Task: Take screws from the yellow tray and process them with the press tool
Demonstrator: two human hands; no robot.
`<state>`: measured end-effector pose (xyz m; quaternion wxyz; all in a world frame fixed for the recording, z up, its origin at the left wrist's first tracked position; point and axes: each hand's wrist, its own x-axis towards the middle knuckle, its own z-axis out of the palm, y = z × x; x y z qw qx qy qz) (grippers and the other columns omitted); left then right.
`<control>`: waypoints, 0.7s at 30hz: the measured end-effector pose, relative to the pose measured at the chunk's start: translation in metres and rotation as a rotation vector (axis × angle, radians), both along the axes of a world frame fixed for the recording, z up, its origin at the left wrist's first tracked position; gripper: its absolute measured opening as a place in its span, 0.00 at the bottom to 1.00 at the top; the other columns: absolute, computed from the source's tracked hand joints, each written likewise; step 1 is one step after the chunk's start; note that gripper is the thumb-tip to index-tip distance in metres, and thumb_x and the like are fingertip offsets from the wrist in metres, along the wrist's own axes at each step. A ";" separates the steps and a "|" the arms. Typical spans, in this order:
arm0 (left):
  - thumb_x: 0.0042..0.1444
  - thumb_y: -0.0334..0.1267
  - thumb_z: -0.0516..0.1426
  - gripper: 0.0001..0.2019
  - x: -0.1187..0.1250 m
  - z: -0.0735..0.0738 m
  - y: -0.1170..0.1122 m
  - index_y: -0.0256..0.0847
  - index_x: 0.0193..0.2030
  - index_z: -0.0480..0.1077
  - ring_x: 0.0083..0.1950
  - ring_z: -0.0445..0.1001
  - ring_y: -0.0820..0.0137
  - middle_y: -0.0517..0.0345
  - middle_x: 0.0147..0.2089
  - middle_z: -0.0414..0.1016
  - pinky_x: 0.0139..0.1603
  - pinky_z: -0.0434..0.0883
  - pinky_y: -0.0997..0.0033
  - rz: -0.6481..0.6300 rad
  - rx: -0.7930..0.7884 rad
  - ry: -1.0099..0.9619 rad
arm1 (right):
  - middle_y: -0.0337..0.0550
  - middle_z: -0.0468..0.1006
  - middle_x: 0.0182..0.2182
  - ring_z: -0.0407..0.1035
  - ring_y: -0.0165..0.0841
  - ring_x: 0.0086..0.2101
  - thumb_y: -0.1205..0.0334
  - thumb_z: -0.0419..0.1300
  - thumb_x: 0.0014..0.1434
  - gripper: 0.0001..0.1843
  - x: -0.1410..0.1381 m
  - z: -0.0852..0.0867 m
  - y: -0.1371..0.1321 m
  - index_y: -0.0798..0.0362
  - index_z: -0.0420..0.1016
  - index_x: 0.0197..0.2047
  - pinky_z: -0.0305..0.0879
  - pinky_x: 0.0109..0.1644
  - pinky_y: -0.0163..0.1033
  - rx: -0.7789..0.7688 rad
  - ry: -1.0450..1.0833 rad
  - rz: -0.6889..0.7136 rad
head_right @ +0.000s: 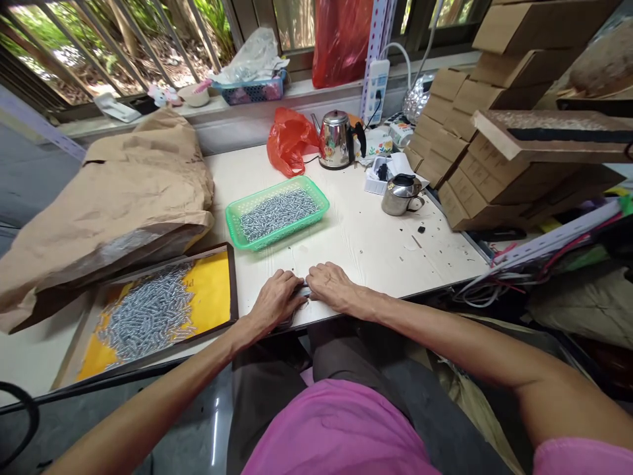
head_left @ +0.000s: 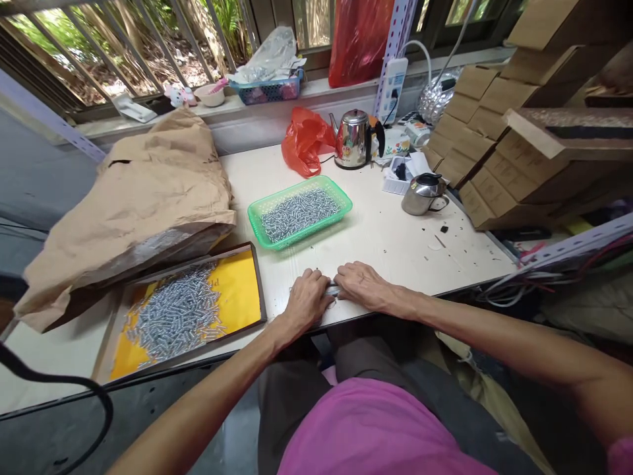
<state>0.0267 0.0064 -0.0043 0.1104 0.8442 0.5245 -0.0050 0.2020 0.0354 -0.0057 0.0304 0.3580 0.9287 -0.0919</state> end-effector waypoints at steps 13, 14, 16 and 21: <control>0.59 0.33 0.56 0.17 0.005 -0.019 -0.027 0.33 0.55 0.66 0.62 0.64 0.55 0.40 0.60 0.66 0.59 0.67 0.55 0.098 0.182 -0.100 | 0.52 0.72 0.41 0.66 0.41 0.42 0.44 0.65 0.53 0.28 0.011 0.005 0.019 0.58 0.73 0.49 0.60 0.43 0.40 -0.022 0.073 0.048; 0.60 0.31 0.54 0.16 0.008 -0.024 -0.035 0.33 0.56 0.65 0.64 0.61 0.55 0.39 0.63 0.63 0.61 0.65 0.54 0.090 0.211 -0.117 | 0.52 0.72 0.41 0.66 0.41 0.41 0.43 0.63 0.55 0.28 0.013 0.006 0.023 0.58 0.73 0.49 0.60 0.43 0.39 -0.066 0.086 0.075; 0.63 0.31 0.50 0.16 0.014 -0.033 -0.049 0.33 0.57 0.64 0.68 0.57 0.55 0.40 0.65 0.60 0.63 0.63 0.52 0.066 0.247 -0.165 | 0.51 0.73 0.41 0.67 0.38 0.41 0.48 0.59 0.61 0.23 0.016 0.006 0.031 0.58 0.73 0.50 0.60 0.44 0.38 -0.118 0.136 0.094; 0.65 0.39 0.49 0.18 0.029 -0.043 -0.070 0.38 0.59 0.63 0.67 0.59 0.54 0.45 0.63 0.65 0.65 0.59 0.46 0.034 0.228 -0.276 | 0.48 0.74 0.40 0.65 0.37 0.43 0.62 0.58 0.62 0.09 0.006 -0.008 0.044 0.56 0.76 0.43 0.57 0.46 0.38 -0.001 0.141 -0.035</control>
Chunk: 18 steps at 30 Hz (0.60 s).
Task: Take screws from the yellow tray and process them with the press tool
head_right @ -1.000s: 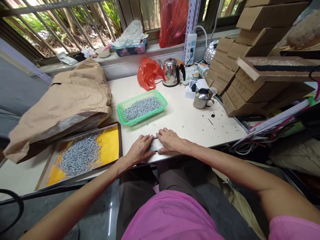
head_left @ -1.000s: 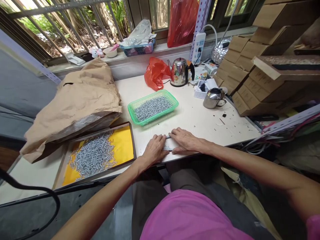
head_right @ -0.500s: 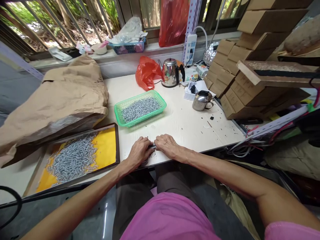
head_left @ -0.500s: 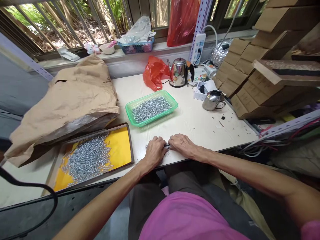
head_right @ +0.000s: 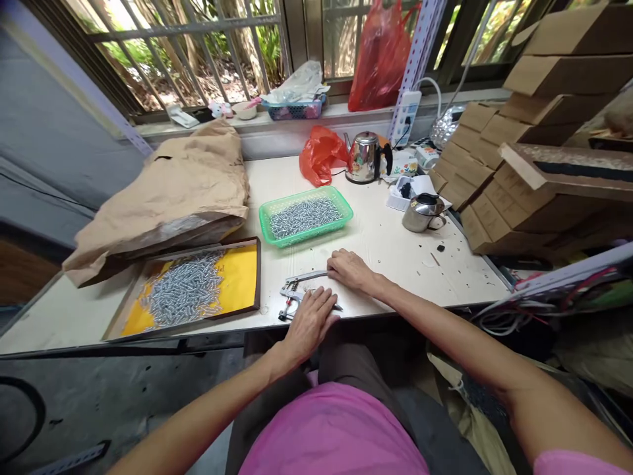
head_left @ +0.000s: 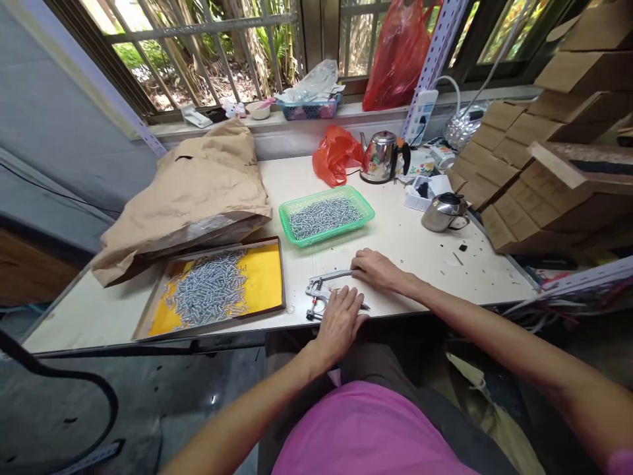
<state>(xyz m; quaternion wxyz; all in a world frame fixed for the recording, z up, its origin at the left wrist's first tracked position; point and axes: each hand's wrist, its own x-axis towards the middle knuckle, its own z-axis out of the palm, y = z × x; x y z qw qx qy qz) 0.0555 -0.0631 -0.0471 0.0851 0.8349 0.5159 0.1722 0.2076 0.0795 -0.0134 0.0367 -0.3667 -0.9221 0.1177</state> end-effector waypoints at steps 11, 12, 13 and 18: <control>0.62 0.49 0.52 0.24 -0.001 -0.002 -0.004 0.41 0.61 0.62 0.67 0.58 0.52 0.44 0.62 0.65 0.65 0.56 0.44 -0.025 -0.059 -0.078 | 0.46 0.72 0.43 0.61 0.38 0.44 0.61 0.56 0.64 0.11 -0.064 0.023 -0.028 0.47 0.76 0.47 0.55 0.44 0.41 0.106 0.003 0.301; 0.62 0.49 0.52 0.24 -0.001 -0.004 -0.006 0.40 0.61 0.62 0.65 0.60 0.51 0.43 0.61 0.66 0.64 0.58 0.45 -0.026 -0.085 -0.080 | 0.45 0.72 0.41 0.60 0.39 0.44 0.60 0.57 0.63 0.09 -0.073 0.024 -0.037 0.46 0.78 0.43 0.55 0.44 0.42 0.108 0.003 0.394; 0.62 0.49 0.52 0.24 -0.001 -0.006 -0.007 0.40 0.61 0.62 0.64 0.62 0.51 0.43 0.60 0.67 0.63 0.60 0.46 -0.024 -0.111 -0.084 | 0.45 0.72 0.40 0.59 0.40 0.43 0.60 0.58 0.62 0.07 -0.082 0.024 -0.045 0.46 0.78 0.39 0.55 0.43 0.42 0.117 -0.010 0.462; 0.61 0.52 0.52 0.31 -0.002 -0.016 -0.014 0.40 0.67 0.53 0.65 0.60 0.50 0.42 0.64 0.63 0.63 0.60 0.47 -0.027 -0.138 -0.145 | 0.48 0.71 0.36 0.60 0.40 0.40 0.67 0.58 0.59 0.07 -0.115 0.008 -0.060 0.53 0.74 0.29 0.57 0.41 0.43 0.167 -0.074 0.628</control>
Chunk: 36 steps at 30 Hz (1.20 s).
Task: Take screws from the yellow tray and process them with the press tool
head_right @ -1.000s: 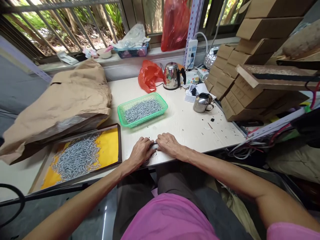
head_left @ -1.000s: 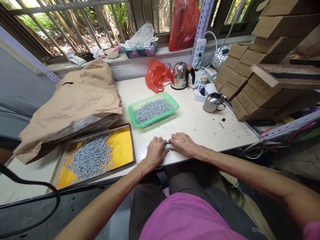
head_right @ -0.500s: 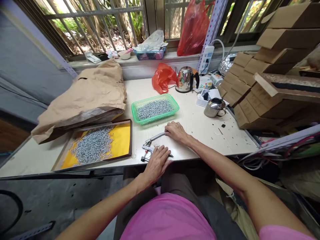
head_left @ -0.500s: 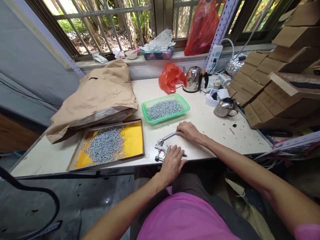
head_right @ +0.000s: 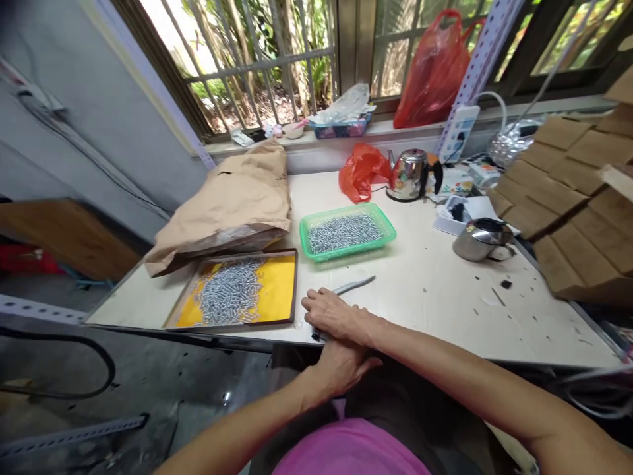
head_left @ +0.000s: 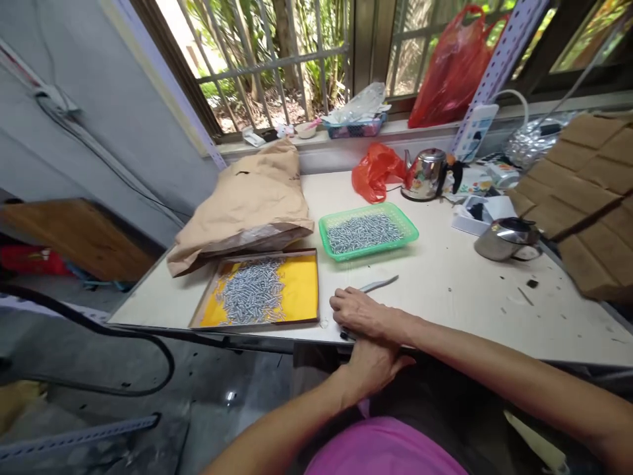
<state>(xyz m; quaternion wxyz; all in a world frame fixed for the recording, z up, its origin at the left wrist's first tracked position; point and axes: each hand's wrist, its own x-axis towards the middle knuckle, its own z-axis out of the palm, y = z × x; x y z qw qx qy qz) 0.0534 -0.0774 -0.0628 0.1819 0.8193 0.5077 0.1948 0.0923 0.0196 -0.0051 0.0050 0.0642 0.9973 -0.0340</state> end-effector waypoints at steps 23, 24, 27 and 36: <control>0.61 0.41 0.53 0.12 -0.214 0.092 0.011 0.40 0.34 0.76 0.43 0.69 0.64 0.53 0.36 0.76 0.46 0.67 0.63 0.869 0.216 0.256 | 0.53 0.74 0.47 0.70 0.41 0.42 0.63 0.54 0.63 0.16 0.043 0.040 0.128 0.55 0.74 0.52 0.69 0.45 0.48 -0.037 0.527 -0.591; 0.60 0.40 0.53 0.12 -0.209 0.085 0.015 0.41 0.33 0.76 0.44 0.69 0.63 0.53 0.36 0.76 0.46 0.67 0.63 0.830 0.153 0.317 | 0.52 0.74 0.47 0.70 0.40 0.41 0.63 0.53 0.64 0.16 0.045 0.040 0.114 0.54 0.74 0.52 0.69 0.45 0.47 -0.060 0.523 -0.548; 0.59 0.37 0.53 0.11 -0.203 0.070 0.027 0.40 0.35 0.77 0.47 0.68 0.60 0.50 0.39 0.75 0.45 0.67 0.62 0.780 0.032 0.485 | 0.51 0.74 0.45 0.70 0.40 0.43 0.63 0.51 0.65 0.15 0.058 0.030 0.066 0.53 0.75 0.50 0.69 0.46 0.47 -0.124 0.495 -0.440; 0.57 0.26 0.48 0.14 -0.201 0.070 0.046 0.31 0.38 0.76 0.50 0.68 0.54 0.36 0.43 0.74 0.47 0.69 0.57 0.678 -0.093 0.688 | 0.49 0.77 0.41 0.73 0.39 0.41 0.59 0.45 0.68 0.17 0.111 -0.017 0.001 0.48 0.75 0.45 0.70 0.46 0.46 -0.328 0.357 -0.493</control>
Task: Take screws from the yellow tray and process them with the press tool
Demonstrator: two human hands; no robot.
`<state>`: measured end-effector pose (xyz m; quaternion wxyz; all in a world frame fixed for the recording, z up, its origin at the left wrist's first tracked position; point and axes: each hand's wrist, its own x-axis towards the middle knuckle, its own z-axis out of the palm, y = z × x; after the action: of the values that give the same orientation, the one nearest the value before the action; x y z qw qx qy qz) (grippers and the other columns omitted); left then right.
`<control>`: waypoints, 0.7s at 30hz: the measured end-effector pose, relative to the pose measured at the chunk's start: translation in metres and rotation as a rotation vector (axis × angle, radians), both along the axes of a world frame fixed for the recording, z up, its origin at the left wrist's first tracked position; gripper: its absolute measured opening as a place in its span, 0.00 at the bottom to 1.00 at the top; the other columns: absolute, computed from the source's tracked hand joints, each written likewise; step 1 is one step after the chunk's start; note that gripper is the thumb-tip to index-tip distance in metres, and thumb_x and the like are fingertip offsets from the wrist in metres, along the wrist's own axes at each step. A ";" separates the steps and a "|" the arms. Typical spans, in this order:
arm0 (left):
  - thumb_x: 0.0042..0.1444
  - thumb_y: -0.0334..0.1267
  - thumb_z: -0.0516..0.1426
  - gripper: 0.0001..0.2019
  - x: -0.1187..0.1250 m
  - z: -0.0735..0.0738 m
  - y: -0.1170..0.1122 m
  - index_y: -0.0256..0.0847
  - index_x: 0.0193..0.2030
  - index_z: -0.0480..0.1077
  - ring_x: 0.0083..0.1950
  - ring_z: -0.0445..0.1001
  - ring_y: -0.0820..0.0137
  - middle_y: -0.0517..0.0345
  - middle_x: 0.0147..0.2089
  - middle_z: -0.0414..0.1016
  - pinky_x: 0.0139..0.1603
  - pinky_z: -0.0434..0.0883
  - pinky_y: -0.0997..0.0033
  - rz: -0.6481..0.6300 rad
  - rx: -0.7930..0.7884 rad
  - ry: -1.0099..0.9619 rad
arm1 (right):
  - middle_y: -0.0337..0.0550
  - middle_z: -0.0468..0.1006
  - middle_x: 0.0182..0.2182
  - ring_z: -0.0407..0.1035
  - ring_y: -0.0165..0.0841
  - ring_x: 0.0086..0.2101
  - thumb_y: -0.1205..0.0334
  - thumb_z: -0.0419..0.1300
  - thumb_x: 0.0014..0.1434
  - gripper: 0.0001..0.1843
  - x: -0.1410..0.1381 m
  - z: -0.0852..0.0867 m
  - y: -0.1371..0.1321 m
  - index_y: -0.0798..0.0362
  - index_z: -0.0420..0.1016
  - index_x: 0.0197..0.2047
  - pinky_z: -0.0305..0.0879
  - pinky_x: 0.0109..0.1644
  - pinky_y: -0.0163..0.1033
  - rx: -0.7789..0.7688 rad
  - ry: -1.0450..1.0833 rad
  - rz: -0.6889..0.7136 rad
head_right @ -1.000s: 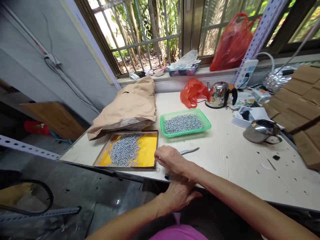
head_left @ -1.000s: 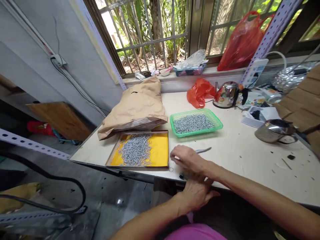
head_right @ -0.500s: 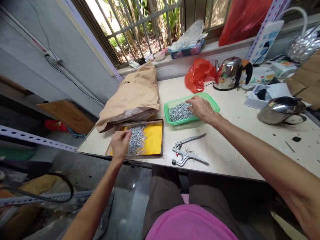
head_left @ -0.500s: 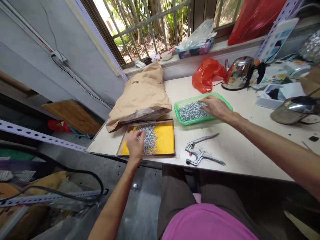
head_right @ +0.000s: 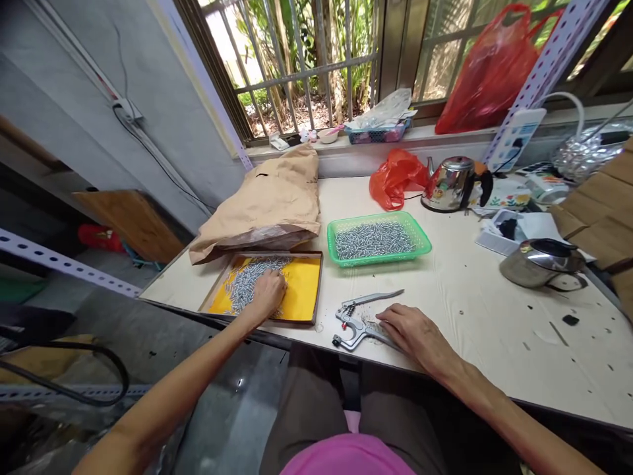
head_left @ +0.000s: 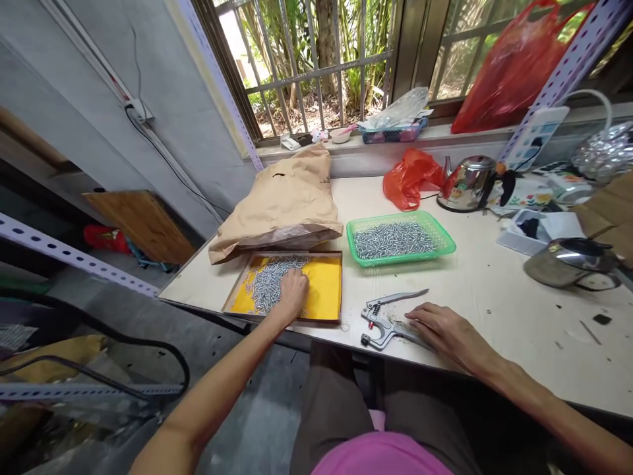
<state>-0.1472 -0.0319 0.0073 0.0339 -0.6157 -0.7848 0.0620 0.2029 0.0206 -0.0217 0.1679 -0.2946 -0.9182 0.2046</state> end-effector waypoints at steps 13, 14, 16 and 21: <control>0.57 0.24 0.49 0.15 -0.003 0.005 0.003 0.30 0.45 0.74 0.51 0.72 0.56 0.38 0.45 0.75 0.45 0.72 0.63 0.049 -0.073 -0.003 | 0.48 0.77 0.39 0.73 0.37 0.38 0.62 0.47 0.67 0.15 -0.016 -0.006 -0.016 0.49 0.75 0.46 0.70 0.43 0.44 0.083 0.038 0.011; 0.57 0.23 0.49 0.15 -0.002 0.005 0.003 0.30 0.45 0.74 0.50 0.72 0.56 0.37 0.45 0.74 0.45 0.72 0.63 0.049 -0.083 -0.007 | 0.48 0.77 0.40 0.72 0.37 0.39 0.63 0.48 0.67 0.14 -0.025 0.006 -0.021 0.50 0.74 0.47 0.70 0.43 0.44 0.139 0.071 0.019; 0.57 0.22 0.47 0.16 0.000 0.004 0.004 0.28 0.44 0.74 0.50 0.73 0.56 0.36 0.45 0.74 0.45 0.72 0.62 0.051 -0.100 -0.013 | 0.49 0.76 0.42 0.71 0.38 0.42 0.66 0.49 0.66 0.14 -0.051 0.039 -0.037 0.52 0.71 0.51 0.68 0.45 0.45 0.276 0.166 0.070; 0.59 0.23 0.45 0.17 0.000 0.001 0.006 0.28 0.47 0.73 0.51 0.72 0.56 0.33 0.49 0.72 0.46 0.70 0.61 0.053 -0.099 -0.056 | 0.47 0.77 0.40 0.69 0.34 0.39 0.69 0.49 0.67 0.13 -0.114 0.117 -0.087 0.54 0.71 0.50 0.63 0.50 0.44 0.466 0.365 0.366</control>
<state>-0.1476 -0.0258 0.0087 -0.0203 -0.5971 -0.7975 0.0843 0.0886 -0.0664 0.0953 0.3527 -0.0375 -0.9327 0.0655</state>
